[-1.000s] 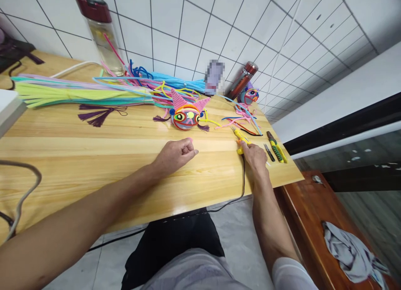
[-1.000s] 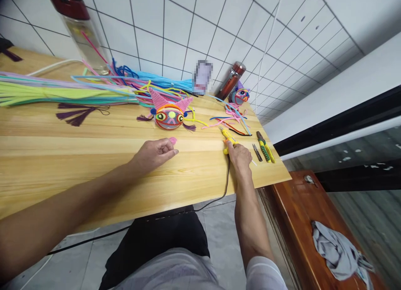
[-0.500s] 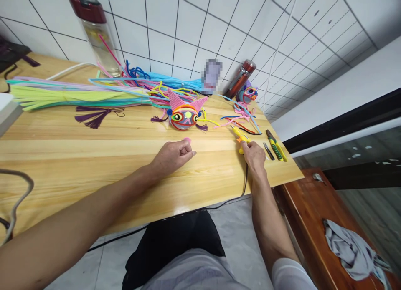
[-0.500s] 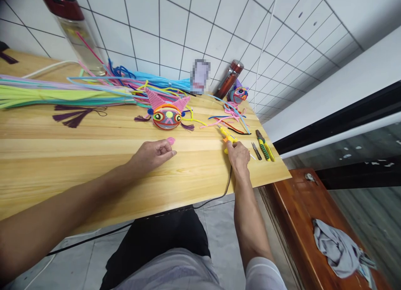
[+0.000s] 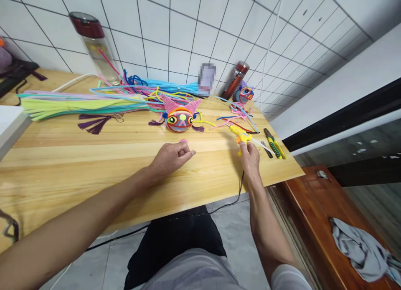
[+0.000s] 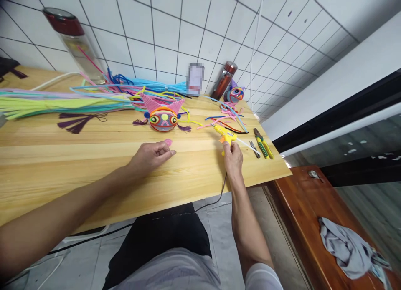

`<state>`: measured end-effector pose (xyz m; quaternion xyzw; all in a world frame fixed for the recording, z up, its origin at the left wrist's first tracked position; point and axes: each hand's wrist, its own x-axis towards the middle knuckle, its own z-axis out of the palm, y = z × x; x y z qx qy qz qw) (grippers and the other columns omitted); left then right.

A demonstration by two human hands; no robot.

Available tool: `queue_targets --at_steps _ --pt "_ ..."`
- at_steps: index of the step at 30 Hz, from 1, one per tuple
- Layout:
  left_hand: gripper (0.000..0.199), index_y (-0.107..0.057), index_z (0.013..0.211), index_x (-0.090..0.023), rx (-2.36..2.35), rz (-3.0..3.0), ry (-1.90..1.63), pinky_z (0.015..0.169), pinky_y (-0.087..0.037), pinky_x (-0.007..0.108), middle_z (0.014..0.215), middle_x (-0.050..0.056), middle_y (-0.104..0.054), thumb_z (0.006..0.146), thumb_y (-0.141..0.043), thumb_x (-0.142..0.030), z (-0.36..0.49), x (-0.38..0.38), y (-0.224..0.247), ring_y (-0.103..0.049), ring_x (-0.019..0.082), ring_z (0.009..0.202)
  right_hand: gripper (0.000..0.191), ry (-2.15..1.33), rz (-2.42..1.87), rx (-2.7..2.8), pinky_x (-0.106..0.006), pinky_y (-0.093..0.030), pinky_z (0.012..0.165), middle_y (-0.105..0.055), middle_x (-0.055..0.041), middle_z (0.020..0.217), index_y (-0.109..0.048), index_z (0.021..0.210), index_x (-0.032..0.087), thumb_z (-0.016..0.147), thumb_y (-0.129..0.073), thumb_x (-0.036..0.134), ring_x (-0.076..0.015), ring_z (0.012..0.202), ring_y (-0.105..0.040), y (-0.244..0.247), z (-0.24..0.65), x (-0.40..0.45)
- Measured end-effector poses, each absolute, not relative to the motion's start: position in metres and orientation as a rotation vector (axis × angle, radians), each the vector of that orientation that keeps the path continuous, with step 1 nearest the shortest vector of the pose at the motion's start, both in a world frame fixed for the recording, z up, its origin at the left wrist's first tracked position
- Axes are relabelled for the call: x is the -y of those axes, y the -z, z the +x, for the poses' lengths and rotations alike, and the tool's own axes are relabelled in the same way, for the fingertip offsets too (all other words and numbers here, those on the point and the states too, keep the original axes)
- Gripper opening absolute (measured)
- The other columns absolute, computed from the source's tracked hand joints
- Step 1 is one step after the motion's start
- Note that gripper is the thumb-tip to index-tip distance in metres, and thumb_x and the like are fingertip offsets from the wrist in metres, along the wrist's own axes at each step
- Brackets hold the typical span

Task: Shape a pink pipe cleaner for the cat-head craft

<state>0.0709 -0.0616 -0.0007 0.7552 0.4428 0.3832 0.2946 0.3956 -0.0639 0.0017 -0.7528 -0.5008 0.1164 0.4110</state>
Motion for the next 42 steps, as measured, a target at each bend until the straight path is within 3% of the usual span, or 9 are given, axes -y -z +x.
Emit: queue_targets --at_steps 5,11,19,34,42 --pt "0.045 -0.056 0.06 -0.019 -1.248 2.201 -0.921 0.062 -0.032 0.03 0.055 -0.003 -0.053 0.098 -0.064 -0.041 0.101 0.065 -0.022 -0.039 0.012 0.054 0.044 -0.251 -1.784 1.297 -0.033 -0.04 0.072 -0.058 0.0026 0.074 -0.062 0.092 0.023 0.095 -0.052 0.065 -0.0195 0.071 -0.053 -0.002 0.378 0.085" --pt "0.045 -0.071 0.064 -0.019 -1.396 2.267 -0.818 0.06 -0.027 0.032 0.059 0.004 -0.067 0.1 -0.064 -0.046 0.163 0.063 -0.055 -0.054 0.017 0.058 0.047 -0.165 -1.823 1.366 -0.034 -0.043 0.075 -0.069 -0.0027 0.082 -0.064 0.104 0.022 0.096 -0.05 0.066 -0.0224 0.074 -0.059 -0.014 0.354 0.105" --pt "0.042 -0.083 0.081 -0.02 -1.408 2.295 -0.811 0.066 -0.042 0.032 0.074 0.01 -0.078 0.104 -0.06 -0.046 0.195 0.056 -0.061 -0.071 0.023 0.073 0.048 -0.153 -1.876 1.361 -0.036 -0.048 0.079 -0.074 -0.0066 0.088 -0.064 0.106 0.022 0.097 -0.047 0.066 -0.0257 0.079 -0.066 -0.017 0.349 0.118" --pt "0.04 -0.081 0.077 -0.02 -1.469 2.24 -0.78 0.061 -0.033 0.033 0.076 0.009 -0.08 0.103 -0.057 -0.04 0.186 0.056 -0.045 -0.069 0.022 0.07 0.049 -0.174 -1.908 1.338 -0.037 -0.047 0.08 -0.073 -0.0057 0.085 -0.064 0.107 0.022 0.096 -0.045 0.066 -0.0262 0.08 -0.065 -0.016 0.348 0.117" --pt "0.041 -0.081 0.08 -0.019 -1.469 2.223 -0.674 0.067 -0.039 0.035 0.078 0.012 -0.078 0.104 -0.06 -0.046 0.17 0.048 -0.046 -0.071 0.027 0.078 0.049 -0.16 -2.005 1.358 -0.035 -0.045 0.079 -0.074 -0.0075 0.088 -0.065 0.099 0.023 0.099 -0.041 0.066 -0.0266 0.083 -0.065 -0.02 0.377 0.101"
